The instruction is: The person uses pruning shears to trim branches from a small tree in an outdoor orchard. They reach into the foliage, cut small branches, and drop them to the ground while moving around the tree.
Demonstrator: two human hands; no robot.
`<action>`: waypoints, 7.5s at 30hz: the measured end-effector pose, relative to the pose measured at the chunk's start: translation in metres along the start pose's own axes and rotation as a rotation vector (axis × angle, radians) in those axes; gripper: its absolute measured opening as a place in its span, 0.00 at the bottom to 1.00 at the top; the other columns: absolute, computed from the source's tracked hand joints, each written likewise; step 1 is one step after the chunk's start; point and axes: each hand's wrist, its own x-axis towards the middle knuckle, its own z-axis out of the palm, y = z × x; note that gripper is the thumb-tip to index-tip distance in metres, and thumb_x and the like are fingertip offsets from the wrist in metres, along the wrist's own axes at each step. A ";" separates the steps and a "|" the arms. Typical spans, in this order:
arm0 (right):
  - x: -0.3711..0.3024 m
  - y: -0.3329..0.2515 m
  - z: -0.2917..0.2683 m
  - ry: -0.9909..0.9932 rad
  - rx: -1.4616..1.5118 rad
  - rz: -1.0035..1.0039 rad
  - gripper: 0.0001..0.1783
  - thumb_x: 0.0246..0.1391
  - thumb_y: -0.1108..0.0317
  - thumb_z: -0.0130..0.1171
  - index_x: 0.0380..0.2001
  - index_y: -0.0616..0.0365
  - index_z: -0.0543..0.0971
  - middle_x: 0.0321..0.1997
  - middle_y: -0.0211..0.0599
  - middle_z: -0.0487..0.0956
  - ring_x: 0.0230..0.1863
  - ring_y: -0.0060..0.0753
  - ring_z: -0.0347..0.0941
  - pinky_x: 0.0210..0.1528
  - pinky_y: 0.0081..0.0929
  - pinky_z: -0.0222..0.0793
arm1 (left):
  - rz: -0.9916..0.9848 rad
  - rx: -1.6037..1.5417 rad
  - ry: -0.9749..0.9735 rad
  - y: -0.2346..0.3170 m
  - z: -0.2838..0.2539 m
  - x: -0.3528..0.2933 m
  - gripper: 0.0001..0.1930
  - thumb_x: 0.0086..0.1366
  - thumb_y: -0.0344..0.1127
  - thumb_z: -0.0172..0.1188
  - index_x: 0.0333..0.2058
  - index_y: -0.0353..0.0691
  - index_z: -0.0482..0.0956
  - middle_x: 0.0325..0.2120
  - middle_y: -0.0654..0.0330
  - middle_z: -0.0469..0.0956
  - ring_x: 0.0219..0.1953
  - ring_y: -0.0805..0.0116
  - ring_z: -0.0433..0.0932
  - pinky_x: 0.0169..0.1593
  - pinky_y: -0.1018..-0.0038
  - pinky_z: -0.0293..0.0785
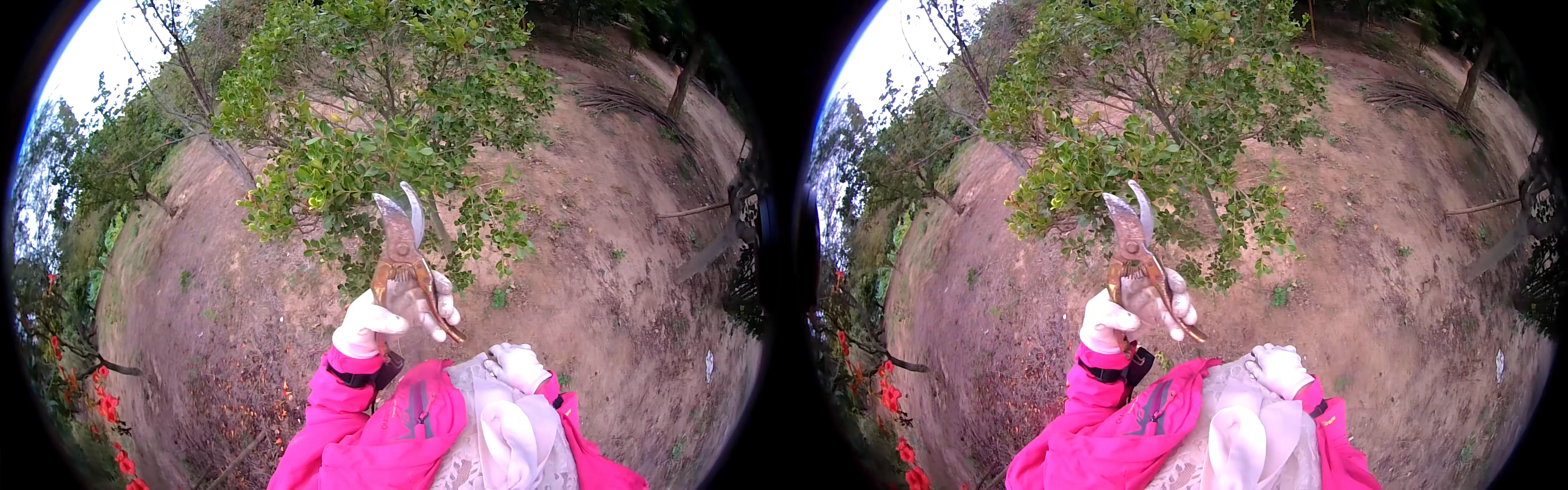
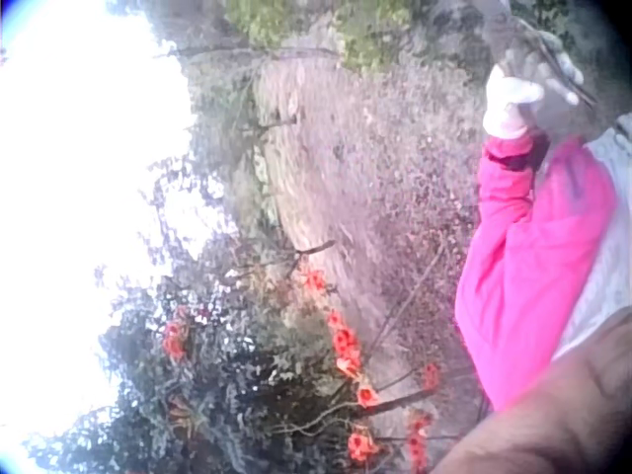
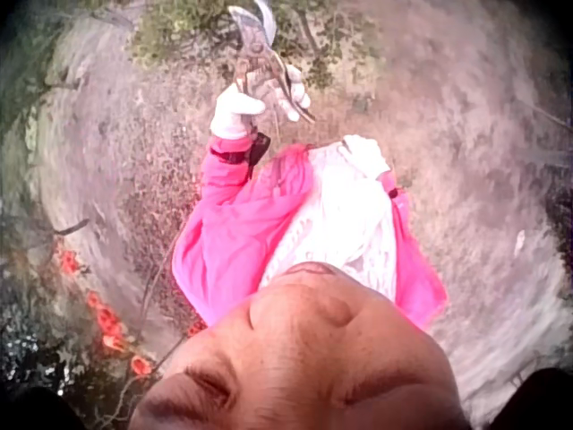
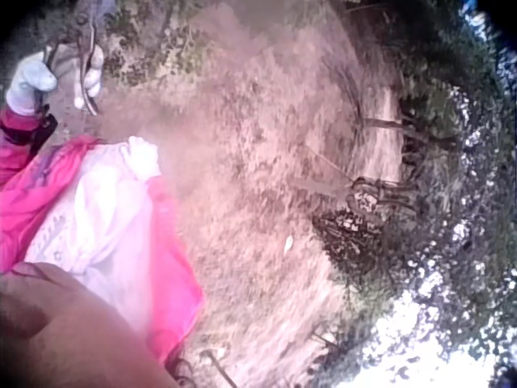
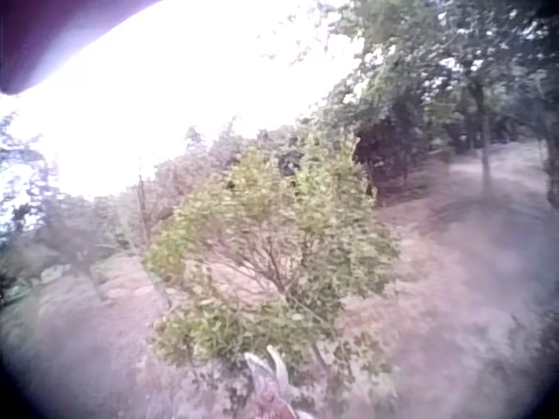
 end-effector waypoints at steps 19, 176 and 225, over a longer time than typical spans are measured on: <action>-0.029 0.011 0.001 0.001 0.032 0.243 0.19 0.55 0.51 0.49 0.36 0.56 0.75 0.37 0.45 0.77 0.42 0.50 0.74 0.48 0.46 0.65 | -0.573 1.540 0.586 -0.018 -0.098 0.061 0.24 0.50 0.31 0.58 0.49 0.35 0.69 0.27 0.62 0.75 0.30 0.70 0.75 0.32 0.75 0.72; 0.047 0.163 -0.079 -0.212 -0.033 0.048 0.23 0.57 0.46 0.45 0.37 0.57 0.75 0.39 0.46 0.78 0.41 0.52 0.76 0.43 0.49 0.69 | -0.188 -0.039 0.062 -0.045 0.018 0.184 0.38 0.47 0.38 0.60 0.56 0.27 0.60 0.47 0.37 0.69 0.47 0.46 0.73 0.37 0.64 0.73; 0.138 0.320 -0.243 -0.420 -0.068 -0.284 0.24 0.58 0.45 0.43 0.38 0.56 0.75 0.36 0.47 0.79 0.38 0.52 0.76 0.42 0.48 0.71 | 0.164 0.209 0.171 0.045 0.086 0.455 0.37 0.48 0.40 0.59 0.56 0.27 0.62 0.47 0.44 0.73 0.51 0.49 0.73 0.42 0.67 0.76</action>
